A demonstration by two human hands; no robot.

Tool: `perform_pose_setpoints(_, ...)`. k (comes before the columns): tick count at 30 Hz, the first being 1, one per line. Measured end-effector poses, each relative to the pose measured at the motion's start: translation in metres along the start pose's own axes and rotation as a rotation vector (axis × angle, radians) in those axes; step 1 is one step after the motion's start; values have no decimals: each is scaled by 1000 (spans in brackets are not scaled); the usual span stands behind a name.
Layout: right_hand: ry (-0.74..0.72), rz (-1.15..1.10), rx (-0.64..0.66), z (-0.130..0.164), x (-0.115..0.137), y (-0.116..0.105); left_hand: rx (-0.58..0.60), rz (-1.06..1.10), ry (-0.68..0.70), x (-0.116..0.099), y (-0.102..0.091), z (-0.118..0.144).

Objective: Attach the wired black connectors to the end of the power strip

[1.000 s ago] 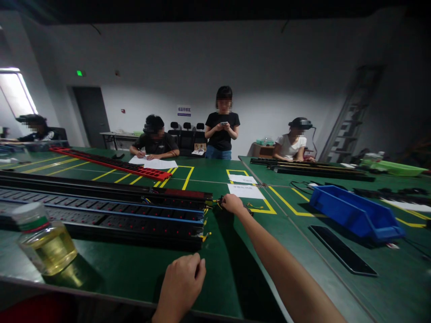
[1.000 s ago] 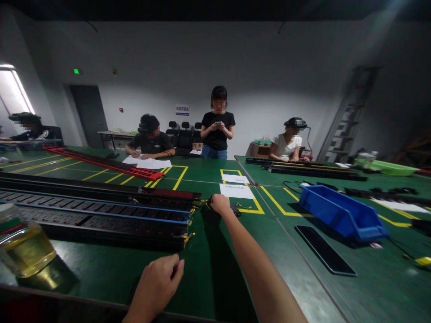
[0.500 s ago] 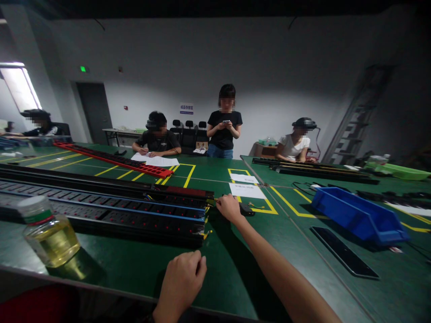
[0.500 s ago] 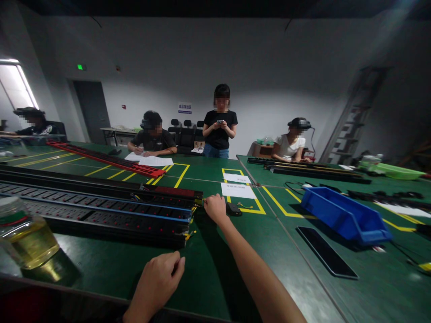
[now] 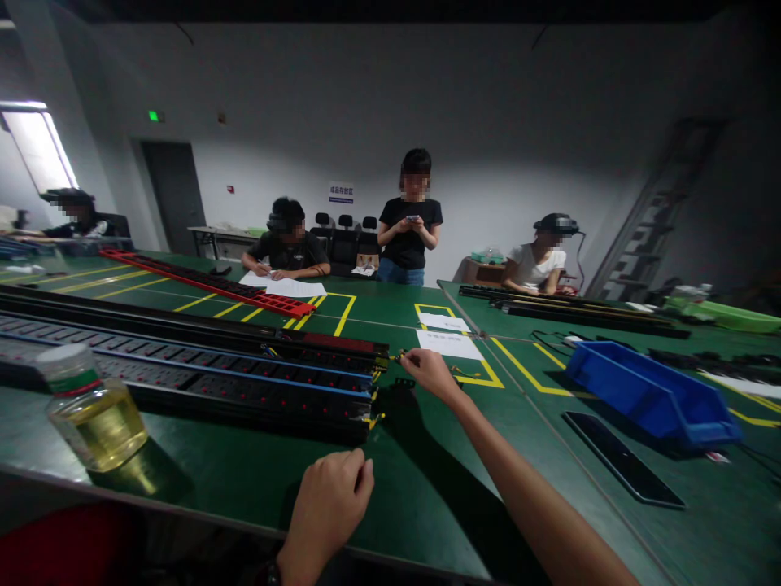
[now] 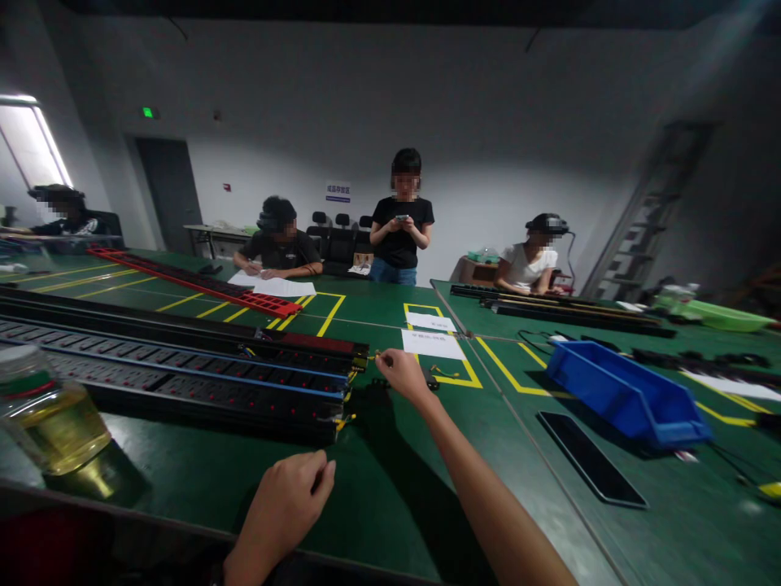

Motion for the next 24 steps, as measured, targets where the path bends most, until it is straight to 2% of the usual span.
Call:
perform_pose_setpoints(6,100,196,180,39,-32,-19,18,10,-5,-1,-2,1)
perform_pose_setpoints(9,120,322,258,53,-34,-19,30,7,-12,-2,-3,1)
perform_pose_setpoints(13,53,440,238,49,-12,-17,17,11,-5,-1,-4,1)
perform_pose_setpoints(16,-41,376,173,30,17,-11,9,11,3,0,-3,0)
perform_pose_setpoints(20,-166,271,147,-2,54,7,11,-16,-6,1,-2,-1)
perform_pose_setpoints(24,-148,342,193,-27,69,27,7,-19,-2,1,-2,-1)
Point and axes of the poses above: each hand's wrist, its own z-axis away from the middle knuckle, its own y-axis out of the palm, x = y × z, the point moved 5 cm from there along -z, towards the middle knuckle, and after that the axes turned 12 degrees about -y, right-handed, at the moved point
